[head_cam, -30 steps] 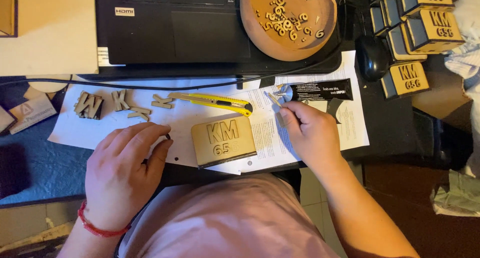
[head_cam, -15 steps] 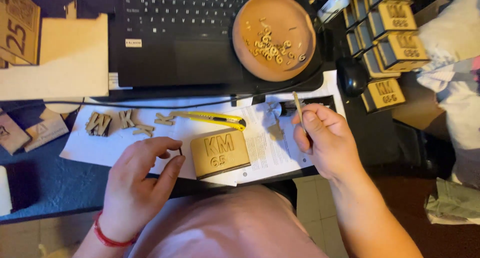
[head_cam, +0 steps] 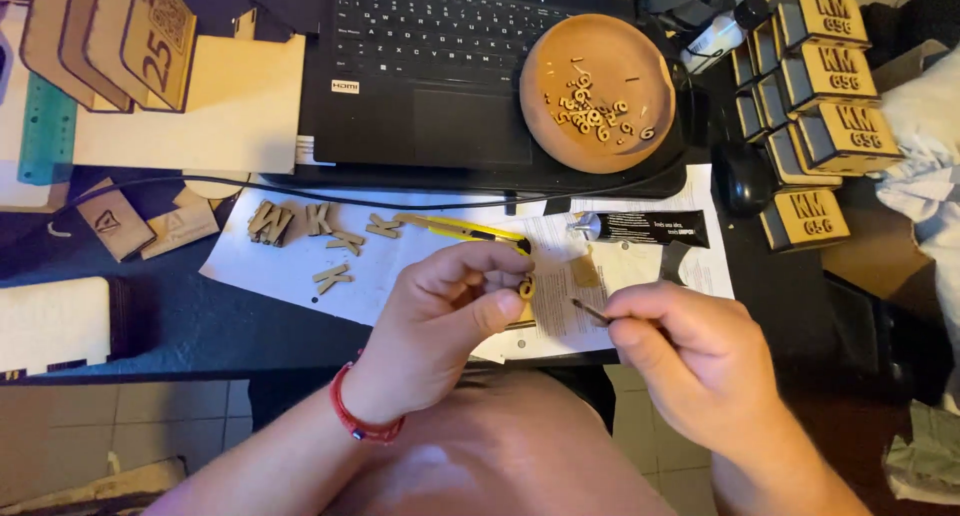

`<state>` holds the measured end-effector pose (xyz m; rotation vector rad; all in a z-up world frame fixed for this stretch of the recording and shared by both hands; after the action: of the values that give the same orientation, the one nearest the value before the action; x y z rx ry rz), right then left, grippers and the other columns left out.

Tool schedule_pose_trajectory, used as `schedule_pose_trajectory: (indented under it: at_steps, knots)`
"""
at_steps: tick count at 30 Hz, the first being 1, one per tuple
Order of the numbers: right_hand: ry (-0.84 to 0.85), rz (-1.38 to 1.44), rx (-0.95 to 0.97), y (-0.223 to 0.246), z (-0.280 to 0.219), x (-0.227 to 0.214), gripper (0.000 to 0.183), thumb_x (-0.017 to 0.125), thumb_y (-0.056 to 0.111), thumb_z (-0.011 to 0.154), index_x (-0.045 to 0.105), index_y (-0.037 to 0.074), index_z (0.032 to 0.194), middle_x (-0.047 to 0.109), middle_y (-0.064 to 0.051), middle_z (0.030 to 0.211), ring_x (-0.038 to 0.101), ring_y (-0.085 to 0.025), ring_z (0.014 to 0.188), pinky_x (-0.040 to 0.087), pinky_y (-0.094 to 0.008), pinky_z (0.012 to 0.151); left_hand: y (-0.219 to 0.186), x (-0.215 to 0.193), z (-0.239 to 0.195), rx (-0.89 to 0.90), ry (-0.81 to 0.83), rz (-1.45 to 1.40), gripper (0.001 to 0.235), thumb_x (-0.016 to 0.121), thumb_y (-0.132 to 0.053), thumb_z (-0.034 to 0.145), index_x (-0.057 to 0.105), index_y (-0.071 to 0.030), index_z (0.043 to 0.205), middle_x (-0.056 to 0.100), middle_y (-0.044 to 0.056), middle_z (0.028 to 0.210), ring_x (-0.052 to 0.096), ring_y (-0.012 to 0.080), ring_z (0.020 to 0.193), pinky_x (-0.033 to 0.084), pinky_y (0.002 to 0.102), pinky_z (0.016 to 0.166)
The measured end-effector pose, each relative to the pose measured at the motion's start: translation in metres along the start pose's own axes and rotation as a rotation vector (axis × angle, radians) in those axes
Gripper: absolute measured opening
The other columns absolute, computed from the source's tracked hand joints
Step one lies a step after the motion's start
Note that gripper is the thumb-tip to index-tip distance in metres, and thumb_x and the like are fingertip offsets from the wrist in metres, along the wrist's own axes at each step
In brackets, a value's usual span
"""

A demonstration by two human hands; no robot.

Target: The person assembles a wooden plaque by applying glue to small wooden letters and numbers and placing them onto a base. The person uses a small stick to apply glue and carefully positions each character.

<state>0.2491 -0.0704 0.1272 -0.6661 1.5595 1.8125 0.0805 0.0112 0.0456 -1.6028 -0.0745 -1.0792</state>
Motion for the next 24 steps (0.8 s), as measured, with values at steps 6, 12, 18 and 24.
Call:
schedule_pose_trajectory:
  at_steps: [6, 12, 18, 24]
  knots:
    - [0.019, -0.079, -0.104, 0.017, 0.000, 0.001, 0.017, 0.061, 0.022, 0.092, 0.070, 0.008, 0.094, 0.072, 0.000, 0.078, 0.065, -0.013, 0.062, 0.051, -0.025, 0.062, 0.001, 0.009, -0.004, -0.018, 0.020, 0.029, 0.029, 0.072, -0.010, 0.090, 0.067, -0.004, 0.118, 0.069, 0.005, 0.104, 0.059, 0.0103, 0.091, 0.050, 0.026, 0.086]
    - [0.021, -0.103, -0.121, 0.022, -0.002, 0.001, 0.016, 0.061, 0.020, 0.092, 0.069, 0.007, 0.095, 0.071, -0.001, 0.076, 0.065, -0.015, 0.061, 0.052, -0.026, 0.061, -0.005, 0.015, -0.007, 0.023, 0.039, 0.057, 0.027, 0.071, -0.008, 0.091, 0.066, -0.004, 0.117, 0.069, 0.005, 0.106, 0.059, 0.0103, 0.093, 0.050, 0.026, 0.086]
    - [0.027, -0.121, -0.126, 0.022, -0.004, 0.003, 0.016, 0.060, 0.020, 0.092, 0.069, 0.007, 0.095, 0.073, -0.002, 0.080, 0.068, -0.016, 0.065, 0.053, -0.027, 0.064, -0.006, 0.018, -0.009, 0.031, 0.043, 0.103, 0.022, 0.071, -0.006, 0.090, 0.067, -0.005, 0.112, 0.064, 0.001, 0.091, 0.056, 0.0089, 0.085, 0.048, 0.024, 0.080]
    - [0.012, -0.128, -0.141, 0.030, -0.005, 0.000, 0.014, 0.062, 0.018, 0.091, 0.069, 0.007, 0.092, 0.071, -0.002, 0.075, 0.066, -0.016, 0.061, 0.052, -0.026, 0.060, -0.012, 0.019, -0.010, 0.058, 0.040, 0.174, 0.021, 0.072, -0.007, 0.090, 0.067, -0.006, 0.110, 0.065, 0.001, 0.089, 0.057, 0.0090, 0.083, 0.050, 0.025, 0.077]
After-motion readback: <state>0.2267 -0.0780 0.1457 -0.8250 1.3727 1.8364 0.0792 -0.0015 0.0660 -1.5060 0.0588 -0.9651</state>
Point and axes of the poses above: each hand's wrist, its own z-axis towards the middle knuckle, its own x-axis out of the palm, y = z × x, the point moved 7 cm from there along z, towards the middle knuckle
